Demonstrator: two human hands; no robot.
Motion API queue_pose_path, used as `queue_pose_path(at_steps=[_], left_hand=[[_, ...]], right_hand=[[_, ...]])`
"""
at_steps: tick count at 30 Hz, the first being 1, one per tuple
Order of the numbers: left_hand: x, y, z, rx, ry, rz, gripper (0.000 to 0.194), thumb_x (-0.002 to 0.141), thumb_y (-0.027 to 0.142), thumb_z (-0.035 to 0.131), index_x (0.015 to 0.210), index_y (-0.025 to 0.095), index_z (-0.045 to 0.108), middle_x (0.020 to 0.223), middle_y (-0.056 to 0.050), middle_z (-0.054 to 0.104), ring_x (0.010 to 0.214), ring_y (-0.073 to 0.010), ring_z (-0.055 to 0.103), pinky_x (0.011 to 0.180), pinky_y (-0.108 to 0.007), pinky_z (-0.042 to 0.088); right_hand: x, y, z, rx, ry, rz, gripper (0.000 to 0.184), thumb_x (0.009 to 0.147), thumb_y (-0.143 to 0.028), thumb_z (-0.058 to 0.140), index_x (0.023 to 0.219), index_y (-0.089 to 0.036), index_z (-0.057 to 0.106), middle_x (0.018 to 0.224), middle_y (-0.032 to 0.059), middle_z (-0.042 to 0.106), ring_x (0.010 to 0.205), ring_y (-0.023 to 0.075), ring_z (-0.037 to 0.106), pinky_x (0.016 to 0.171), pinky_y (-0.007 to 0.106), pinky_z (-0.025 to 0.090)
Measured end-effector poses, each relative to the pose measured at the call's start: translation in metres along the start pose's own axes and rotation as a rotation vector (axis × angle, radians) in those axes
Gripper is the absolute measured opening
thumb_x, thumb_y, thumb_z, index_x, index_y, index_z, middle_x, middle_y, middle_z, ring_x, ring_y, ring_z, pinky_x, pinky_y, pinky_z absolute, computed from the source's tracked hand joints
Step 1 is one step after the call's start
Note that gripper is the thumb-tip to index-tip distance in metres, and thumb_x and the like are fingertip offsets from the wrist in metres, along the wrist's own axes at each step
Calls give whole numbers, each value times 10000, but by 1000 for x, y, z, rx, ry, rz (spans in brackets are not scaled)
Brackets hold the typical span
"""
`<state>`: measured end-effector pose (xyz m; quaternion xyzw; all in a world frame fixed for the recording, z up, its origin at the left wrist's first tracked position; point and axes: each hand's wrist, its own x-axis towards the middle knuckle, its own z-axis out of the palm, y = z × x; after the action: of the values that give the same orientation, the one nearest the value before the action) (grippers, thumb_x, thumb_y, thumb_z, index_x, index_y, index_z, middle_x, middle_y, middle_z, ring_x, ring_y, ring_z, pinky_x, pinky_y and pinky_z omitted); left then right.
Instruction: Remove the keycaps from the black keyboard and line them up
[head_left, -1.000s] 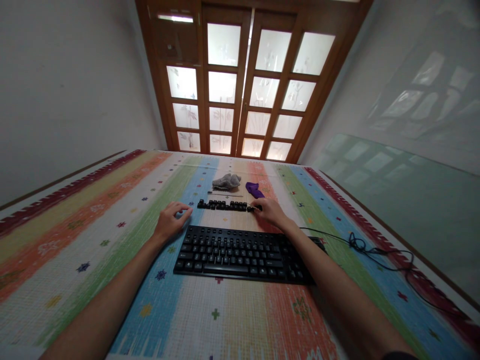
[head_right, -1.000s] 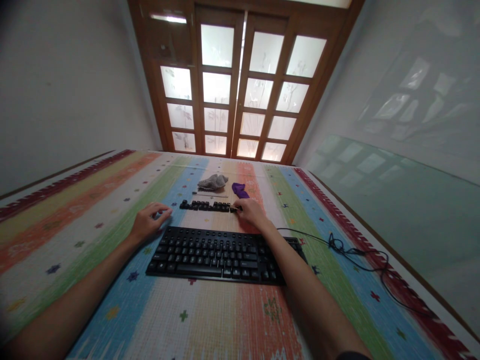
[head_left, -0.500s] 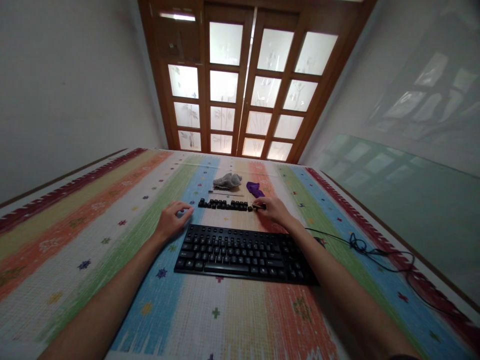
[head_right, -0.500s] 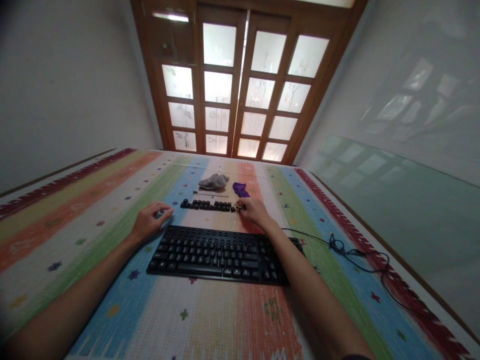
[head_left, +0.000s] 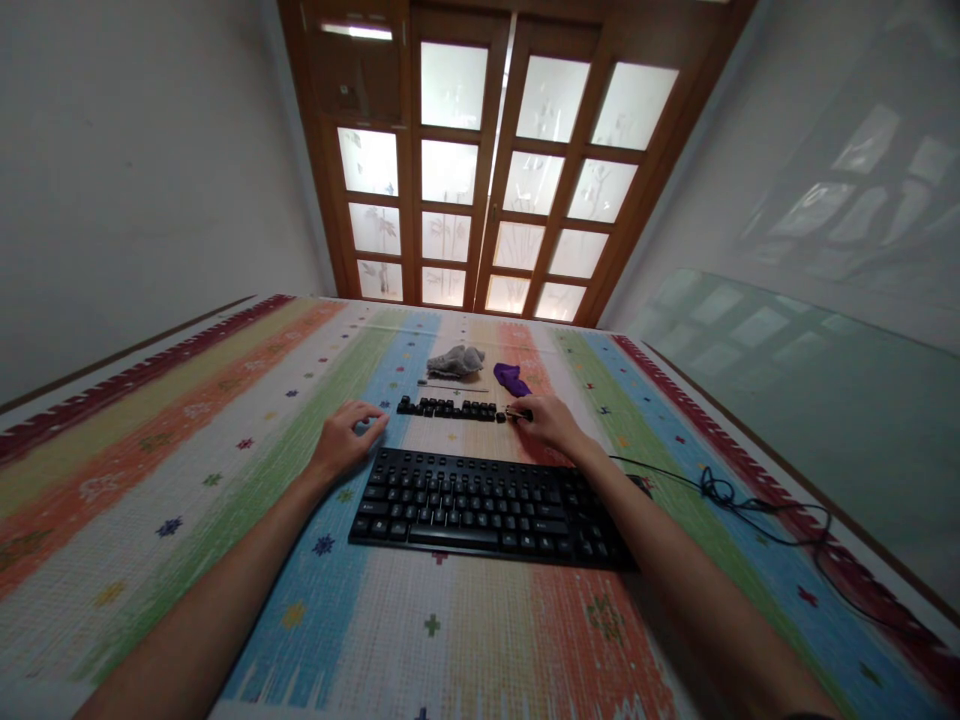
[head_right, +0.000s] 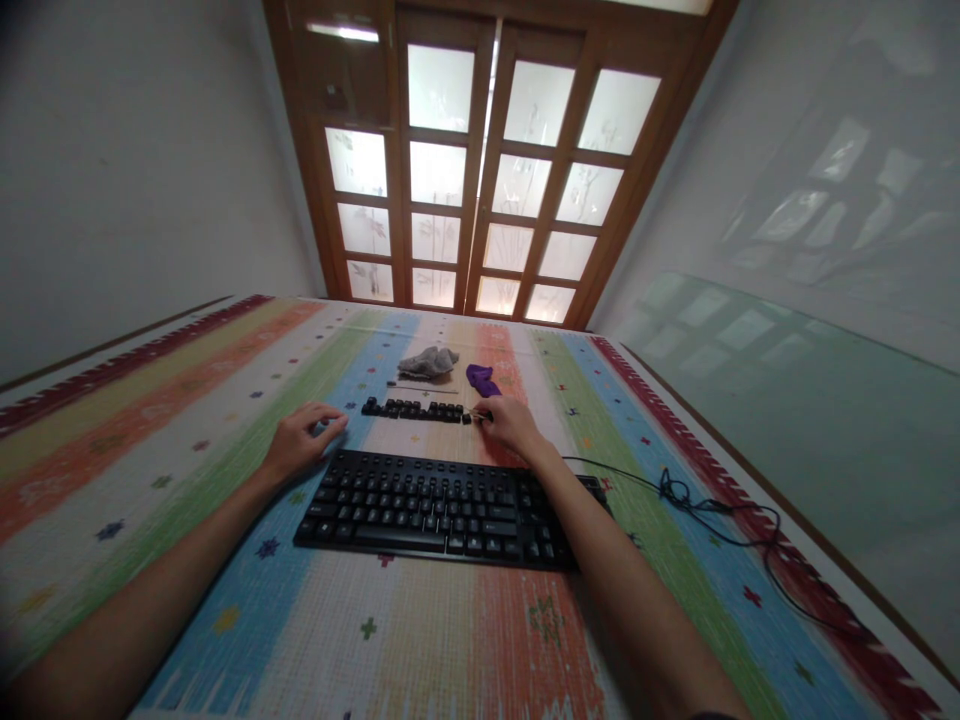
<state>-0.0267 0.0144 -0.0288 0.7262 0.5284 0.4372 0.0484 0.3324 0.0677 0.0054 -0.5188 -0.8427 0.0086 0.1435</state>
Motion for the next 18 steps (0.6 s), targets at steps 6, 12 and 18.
queue_pose_path(at_steps=[6, 12, 18], left_hand=[[0, 1, 0, -10, 0, -7, 257, 853, 418, 555, 772, 207, 677, 823, -48, 700, 749, -189, 599, 723, -323, 486], [0, 1, 0, -10, -7, -5, 253, 864, 412, 552, 781, 207, 676, 828, -46, 696, 762, -188, 598, 730, -326, 485], [0, 0, 0, 5, -16, -7, 248, 871, 406, 552, 785, 214, 682, 841, -45, 699, 777, -191, 600, 750, -332, 491]], right_hand=[[3, -6, 0, 32, 12, -38, 229, 813, -167, 618, 992, -186, 759, 970, 75, 765, 870, 209, 687, 744, 259, 467], [8, -12, 8, 26, 1, -43, 261, 789, -159, 642, 1017, -184, 766, 927, 84, 772, 831, 225, 692, 715, 271, 456], [10, -12, 10, 20, -21, -47, 231, 815, -173, 626, 997, -188, 767, 893, 73, 769, 802, 207, 681, 683, 258, 437]])
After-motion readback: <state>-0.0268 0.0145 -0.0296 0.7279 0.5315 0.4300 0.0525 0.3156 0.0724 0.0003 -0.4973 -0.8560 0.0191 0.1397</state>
